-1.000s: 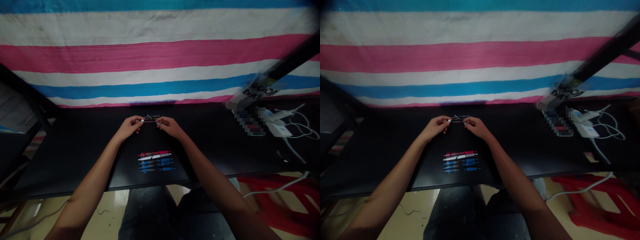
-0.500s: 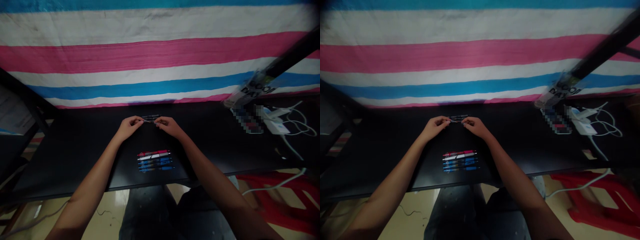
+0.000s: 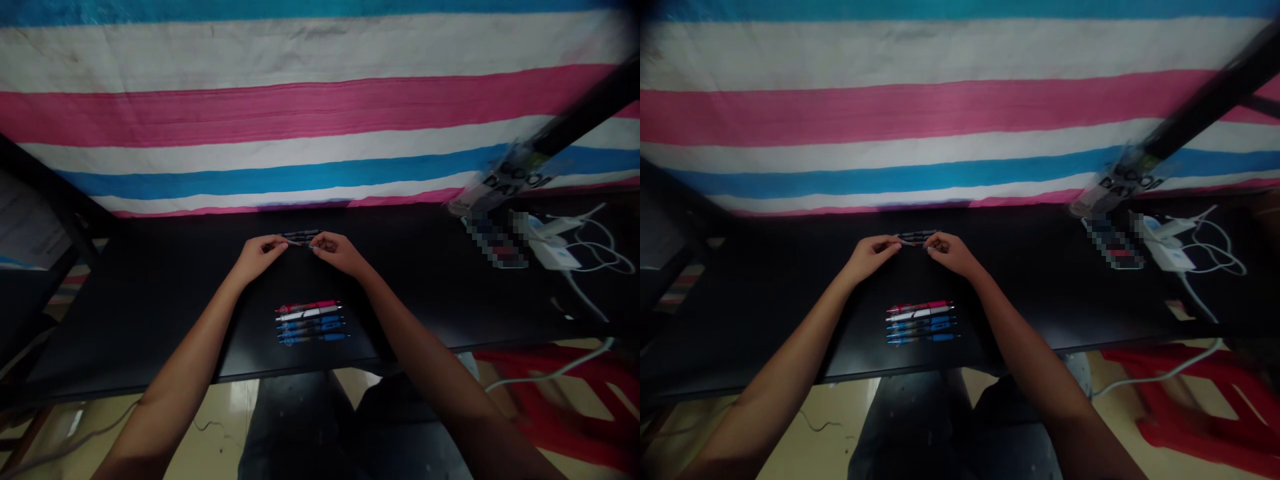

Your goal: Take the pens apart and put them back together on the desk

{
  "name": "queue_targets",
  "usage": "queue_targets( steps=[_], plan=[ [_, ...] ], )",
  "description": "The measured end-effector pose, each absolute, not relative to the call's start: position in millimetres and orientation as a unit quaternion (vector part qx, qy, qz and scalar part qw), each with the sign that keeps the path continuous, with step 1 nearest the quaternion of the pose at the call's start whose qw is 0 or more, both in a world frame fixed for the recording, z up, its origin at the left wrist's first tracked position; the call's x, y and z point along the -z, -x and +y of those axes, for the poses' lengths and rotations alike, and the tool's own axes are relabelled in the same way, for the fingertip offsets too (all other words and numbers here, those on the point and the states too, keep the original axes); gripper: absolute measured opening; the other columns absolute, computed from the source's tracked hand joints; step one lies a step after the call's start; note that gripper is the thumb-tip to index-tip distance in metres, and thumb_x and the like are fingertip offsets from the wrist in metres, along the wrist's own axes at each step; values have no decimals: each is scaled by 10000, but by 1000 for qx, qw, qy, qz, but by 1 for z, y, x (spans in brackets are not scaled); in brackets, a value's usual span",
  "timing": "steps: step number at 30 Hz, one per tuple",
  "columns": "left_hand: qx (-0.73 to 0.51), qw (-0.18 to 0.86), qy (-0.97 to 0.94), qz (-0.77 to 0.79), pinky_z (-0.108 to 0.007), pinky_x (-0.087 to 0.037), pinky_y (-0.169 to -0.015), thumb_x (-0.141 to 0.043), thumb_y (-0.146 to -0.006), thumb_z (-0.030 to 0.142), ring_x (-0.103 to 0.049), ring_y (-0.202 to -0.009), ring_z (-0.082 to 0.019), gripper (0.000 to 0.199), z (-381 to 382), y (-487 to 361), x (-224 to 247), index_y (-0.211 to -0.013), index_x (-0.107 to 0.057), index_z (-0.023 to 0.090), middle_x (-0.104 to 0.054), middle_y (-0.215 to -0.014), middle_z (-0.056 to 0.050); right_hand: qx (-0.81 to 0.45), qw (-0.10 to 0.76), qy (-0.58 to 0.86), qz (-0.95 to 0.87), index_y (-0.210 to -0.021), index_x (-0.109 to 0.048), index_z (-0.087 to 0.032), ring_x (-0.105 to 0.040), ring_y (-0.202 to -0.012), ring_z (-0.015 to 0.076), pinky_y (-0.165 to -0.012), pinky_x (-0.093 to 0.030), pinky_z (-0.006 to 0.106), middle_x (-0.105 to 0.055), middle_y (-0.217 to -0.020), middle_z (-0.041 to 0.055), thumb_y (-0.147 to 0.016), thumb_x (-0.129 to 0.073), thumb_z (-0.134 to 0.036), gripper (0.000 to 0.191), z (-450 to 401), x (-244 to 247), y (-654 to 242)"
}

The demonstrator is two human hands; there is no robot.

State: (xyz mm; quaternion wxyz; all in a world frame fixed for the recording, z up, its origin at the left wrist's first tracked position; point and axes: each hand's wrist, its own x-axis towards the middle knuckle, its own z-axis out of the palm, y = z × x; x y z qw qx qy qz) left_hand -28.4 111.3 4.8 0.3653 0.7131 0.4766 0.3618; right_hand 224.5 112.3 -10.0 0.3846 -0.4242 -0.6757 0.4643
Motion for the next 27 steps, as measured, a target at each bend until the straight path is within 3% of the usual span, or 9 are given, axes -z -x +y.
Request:
queue_targets(
  steps=[16,21,27],
  plan=[
    [-350,354,-728,471,-295,-490,-739,-675,-882,442,-660,-775,-193,321,111,29,-3,-1022,-792,178,-768,-932,-71,-442,359,442,-693,-909,-742,-170,-513,-604,132,-570,-369,260,-628,-685,4,-808,-658,-329,206,110,7,-224],
    [-341,332,-746,466,-312,-511,-774,-665,-890,404,-693,-843,-218,277,109,28,-8,-1004,-799,189,-783,-974,-77,-429,358,440,-703,-920,-763,-180,-548,-634,145,-595,-396,270,-680,-736,17,-820,-652,-325,208,110,6,-225],
    [-313,300,-791,432,-312,-525,-849,-651,-915,363,-721,-943,-233,231,106,26,-13,-1008,-800,213,-788,-1004,-68,-419,363,430,-712,-917,-798,-198,-659,-808,193,-710,-475,294,-759,-917,50,-823,-664,-324,207,108,4,-223]
  ],
)
